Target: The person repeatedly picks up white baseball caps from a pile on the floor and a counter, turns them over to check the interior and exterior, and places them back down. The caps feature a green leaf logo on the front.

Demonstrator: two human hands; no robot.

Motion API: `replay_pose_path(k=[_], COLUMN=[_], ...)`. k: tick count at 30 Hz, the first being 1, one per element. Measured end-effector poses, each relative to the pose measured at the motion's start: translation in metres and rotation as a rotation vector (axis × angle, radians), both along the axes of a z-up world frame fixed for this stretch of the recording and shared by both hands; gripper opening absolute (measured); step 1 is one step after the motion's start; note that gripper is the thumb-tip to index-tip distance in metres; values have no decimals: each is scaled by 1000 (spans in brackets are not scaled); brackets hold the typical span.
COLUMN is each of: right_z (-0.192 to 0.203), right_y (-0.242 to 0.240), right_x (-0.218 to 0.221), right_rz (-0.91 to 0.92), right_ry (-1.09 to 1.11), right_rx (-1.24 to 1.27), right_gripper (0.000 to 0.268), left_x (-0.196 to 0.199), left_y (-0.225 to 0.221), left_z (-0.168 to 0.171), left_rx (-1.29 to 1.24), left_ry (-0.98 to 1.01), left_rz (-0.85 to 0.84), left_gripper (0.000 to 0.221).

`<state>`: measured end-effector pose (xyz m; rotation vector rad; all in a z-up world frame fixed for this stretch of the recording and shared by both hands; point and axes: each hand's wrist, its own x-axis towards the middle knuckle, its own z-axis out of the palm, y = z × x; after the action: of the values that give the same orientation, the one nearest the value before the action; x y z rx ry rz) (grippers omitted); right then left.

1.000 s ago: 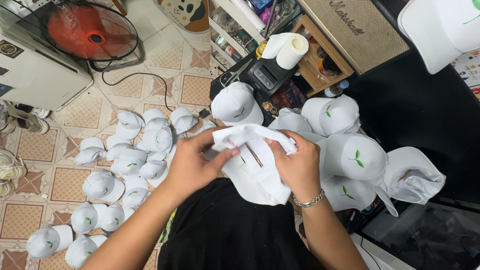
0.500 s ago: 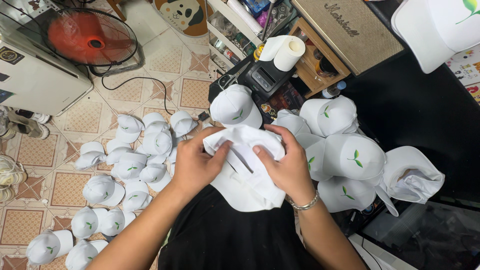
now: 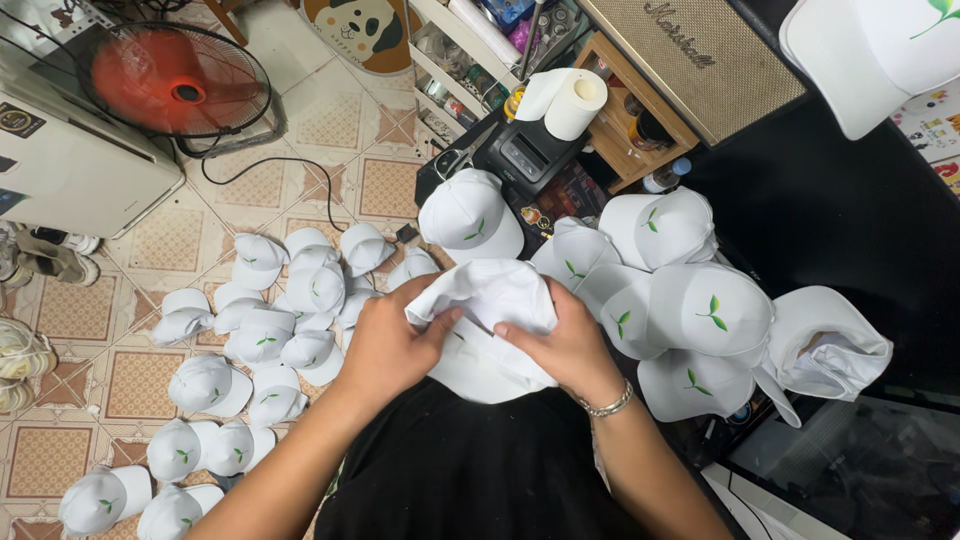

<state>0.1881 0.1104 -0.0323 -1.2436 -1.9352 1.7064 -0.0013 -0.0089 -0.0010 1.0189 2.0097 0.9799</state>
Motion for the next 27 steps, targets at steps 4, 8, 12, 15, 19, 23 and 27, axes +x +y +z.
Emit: replay_pose_path(k=[4,8,12,15,19,23,27], right_z=[-19,-33,-38,-43,-44,-34,-31], right_y=[3,2,-3,-9,-12,-16,-20], right_x=[-3,-1,10,10,2,6,3], right_rz=[13,3,-247,-260,-252,-355,-314], right_ry=[-123,-41,74,117,257,345,436], right_rx=[83,59,-415,-322,-38,-166,-10], right_gripper=[66,55,45,39,37,47,56], left_x=[-4,-10,-12,-4,7,16,22], left_y=[-2,-2,-4,-7,-6,-4,-3], left_z=[-10,-16,-19,-21,-24,-27,-29], left_rx=[69,-38,187,44,218,255,368], left_ry=[13,-40,-17,-60,70,62,75], left_rz=[-16,61,110,177,157,201,195], left_gripper=[36,36,34,39,43,46,47])
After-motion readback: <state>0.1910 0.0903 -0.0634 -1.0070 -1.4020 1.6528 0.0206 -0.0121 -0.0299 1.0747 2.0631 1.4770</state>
